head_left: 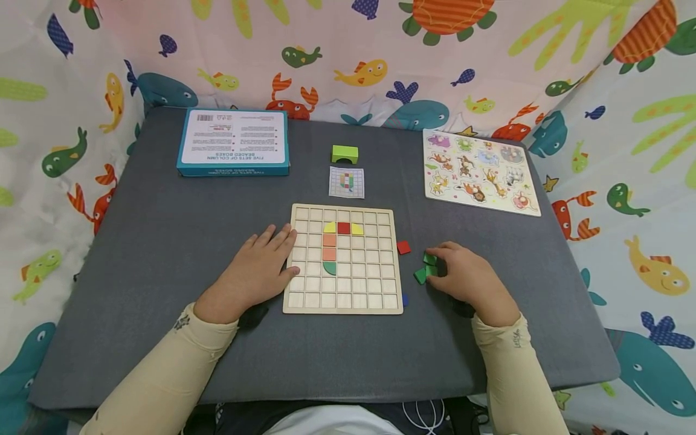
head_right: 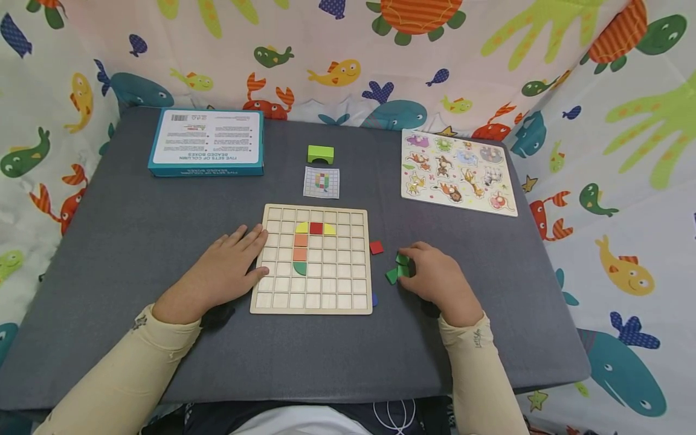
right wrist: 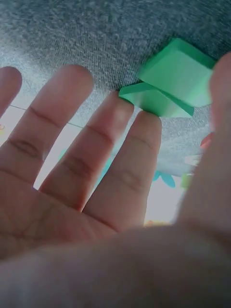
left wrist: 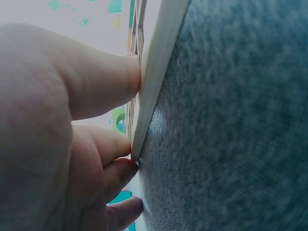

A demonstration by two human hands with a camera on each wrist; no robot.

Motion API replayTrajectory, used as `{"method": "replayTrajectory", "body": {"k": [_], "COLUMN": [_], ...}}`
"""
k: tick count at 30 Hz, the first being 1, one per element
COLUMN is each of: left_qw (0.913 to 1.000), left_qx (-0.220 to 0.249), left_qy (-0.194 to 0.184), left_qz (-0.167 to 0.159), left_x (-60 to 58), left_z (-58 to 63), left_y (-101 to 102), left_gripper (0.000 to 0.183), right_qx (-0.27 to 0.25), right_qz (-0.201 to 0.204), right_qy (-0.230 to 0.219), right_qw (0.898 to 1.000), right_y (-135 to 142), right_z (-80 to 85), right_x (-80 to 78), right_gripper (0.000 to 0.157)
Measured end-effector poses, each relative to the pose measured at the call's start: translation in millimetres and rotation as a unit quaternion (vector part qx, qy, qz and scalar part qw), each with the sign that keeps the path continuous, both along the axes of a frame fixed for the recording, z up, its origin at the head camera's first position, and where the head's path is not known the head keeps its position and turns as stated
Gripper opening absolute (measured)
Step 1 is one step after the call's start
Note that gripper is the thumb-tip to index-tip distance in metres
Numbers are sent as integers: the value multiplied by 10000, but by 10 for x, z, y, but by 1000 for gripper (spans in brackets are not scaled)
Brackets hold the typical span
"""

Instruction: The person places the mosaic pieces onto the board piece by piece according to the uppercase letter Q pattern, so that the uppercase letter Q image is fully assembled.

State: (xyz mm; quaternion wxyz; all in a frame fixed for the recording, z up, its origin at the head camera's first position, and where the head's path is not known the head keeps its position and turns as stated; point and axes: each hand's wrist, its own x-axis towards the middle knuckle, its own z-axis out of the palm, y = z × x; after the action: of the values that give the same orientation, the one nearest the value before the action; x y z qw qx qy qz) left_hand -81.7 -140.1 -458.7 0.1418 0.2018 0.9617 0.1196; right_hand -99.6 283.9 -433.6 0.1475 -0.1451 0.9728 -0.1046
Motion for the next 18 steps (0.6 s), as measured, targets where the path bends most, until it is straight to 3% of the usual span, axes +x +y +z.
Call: {"method": "replayTrajectory", "body": {"k": [18], "left_qw": [10000], "left_qx": [-45], "left_qy": [-3], "left_qz": [23], "left_x": [-2], "left_z": [-12], "left_y": [10], "left_gripper": [79], "right_qx": [-185], "right_qz": [-65], "right_qy": [284], "right_qw": [9994], "right_y": [-56], "right_z": [-46], "right_x": [-87], "right_gripper": [51]}}
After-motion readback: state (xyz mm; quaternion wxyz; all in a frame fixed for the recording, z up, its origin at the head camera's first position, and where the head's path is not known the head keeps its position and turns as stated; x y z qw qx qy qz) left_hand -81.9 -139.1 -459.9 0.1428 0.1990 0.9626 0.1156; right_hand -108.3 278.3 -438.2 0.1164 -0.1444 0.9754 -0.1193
